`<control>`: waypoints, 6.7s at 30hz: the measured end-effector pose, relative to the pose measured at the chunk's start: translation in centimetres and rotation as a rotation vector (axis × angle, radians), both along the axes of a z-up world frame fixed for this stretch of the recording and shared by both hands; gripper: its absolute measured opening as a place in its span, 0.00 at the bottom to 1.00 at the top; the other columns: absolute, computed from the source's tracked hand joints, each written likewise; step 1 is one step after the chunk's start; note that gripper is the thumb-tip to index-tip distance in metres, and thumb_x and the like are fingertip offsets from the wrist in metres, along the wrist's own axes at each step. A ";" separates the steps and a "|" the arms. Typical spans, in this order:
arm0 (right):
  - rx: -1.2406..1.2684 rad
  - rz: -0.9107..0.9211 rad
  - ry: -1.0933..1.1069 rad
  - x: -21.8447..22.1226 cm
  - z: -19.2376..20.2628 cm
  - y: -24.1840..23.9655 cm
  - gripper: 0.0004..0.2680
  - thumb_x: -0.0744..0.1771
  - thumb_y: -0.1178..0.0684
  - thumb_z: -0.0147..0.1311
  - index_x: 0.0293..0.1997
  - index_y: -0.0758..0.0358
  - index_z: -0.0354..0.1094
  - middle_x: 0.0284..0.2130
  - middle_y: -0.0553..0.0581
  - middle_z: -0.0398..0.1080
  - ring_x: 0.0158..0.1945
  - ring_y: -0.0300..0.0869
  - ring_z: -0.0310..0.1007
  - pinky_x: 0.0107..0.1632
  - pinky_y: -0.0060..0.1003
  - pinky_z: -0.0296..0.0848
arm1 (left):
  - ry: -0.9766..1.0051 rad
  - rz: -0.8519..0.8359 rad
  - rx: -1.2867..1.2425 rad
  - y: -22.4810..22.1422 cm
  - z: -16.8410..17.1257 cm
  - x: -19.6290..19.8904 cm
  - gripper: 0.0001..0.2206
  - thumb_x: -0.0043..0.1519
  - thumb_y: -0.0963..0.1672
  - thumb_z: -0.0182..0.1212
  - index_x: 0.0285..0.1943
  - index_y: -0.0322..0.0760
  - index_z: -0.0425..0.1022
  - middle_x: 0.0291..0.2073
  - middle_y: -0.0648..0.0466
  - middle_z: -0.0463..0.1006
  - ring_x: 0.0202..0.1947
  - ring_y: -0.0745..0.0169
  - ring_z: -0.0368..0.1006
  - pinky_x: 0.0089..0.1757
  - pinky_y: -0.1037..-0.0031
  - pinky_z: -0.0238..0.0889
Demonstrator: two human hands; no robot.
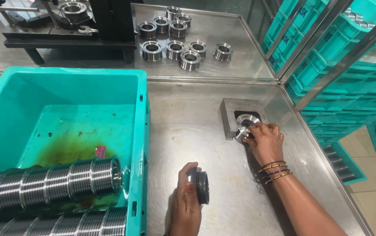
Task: Inspecting and fitting metal components onto a test jig and organizing them in bins.
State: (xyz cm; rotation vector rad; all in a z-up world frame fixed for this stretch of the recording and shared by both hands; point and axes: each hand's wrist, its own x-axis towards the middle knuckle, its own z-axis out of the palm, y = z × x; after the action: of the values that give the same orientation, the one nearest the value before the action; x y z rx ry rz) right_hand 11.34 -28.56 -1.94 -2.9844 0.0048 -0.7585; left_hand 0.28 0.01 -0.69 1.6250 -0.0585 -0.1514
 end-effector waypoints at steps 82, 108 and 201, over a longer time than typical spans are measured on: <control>0.354 0.697 0.400 -6.0 15.5 10.0 0.14 0.62 0.67 0.55 0.51 0.63 0.72 0.47 0.56 0.78 0.51 0.42 0.80 0.52 0.35 0.78 | -0.049 0.107 -0.325 -1.2 -0.1 -0.5 0.31 0.68 0.60 0.29 0.65 0.38 0.65 0.29 0.48 0.74 0.27 0.65 0.70 0.32 0.72 0.67; 1.157 0.742 0.800 -11.4 6.0 7.5 0.32 0.64 0.56 0.57 0.77 0.50 0.43 0.65 0.61 0.61 0.68 0.47 0.64 0.66 0.42 0.68 | -0.364 0.056 0.077 -0.1 2.8 -2.3 0.45 0.63 0.67 0.18 0.67 0.32 0.62 0.41 0.41 0.79 0.35 0.49 0.80 0.36 0.63 0.71; 0.279 0.395 0.141 4.0 6.5 1.7 0.13 0.59 0.49 0.70 0.42 0.62 0.78 0.37 0.57 0.77 0.43 0.49 0.75 0.48 0.43 0.73 | 0.031 0.120 -0.272 -3.2 -7.0 0.8 0.39 0.60 0.65 0.31 0.66 0.38 0.66 0.41 0.48 0.80 0.41 0.60 0.80 0.44 0.71 0.70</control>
State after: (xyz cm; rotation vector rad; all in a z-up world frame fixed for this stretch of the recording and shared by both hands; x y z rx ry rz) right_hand 15.32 -26.87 4.58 -2.6421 -0.4215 -0.4566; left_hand 1.06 -3.21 -7.72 1.3507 0.0414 -0.0722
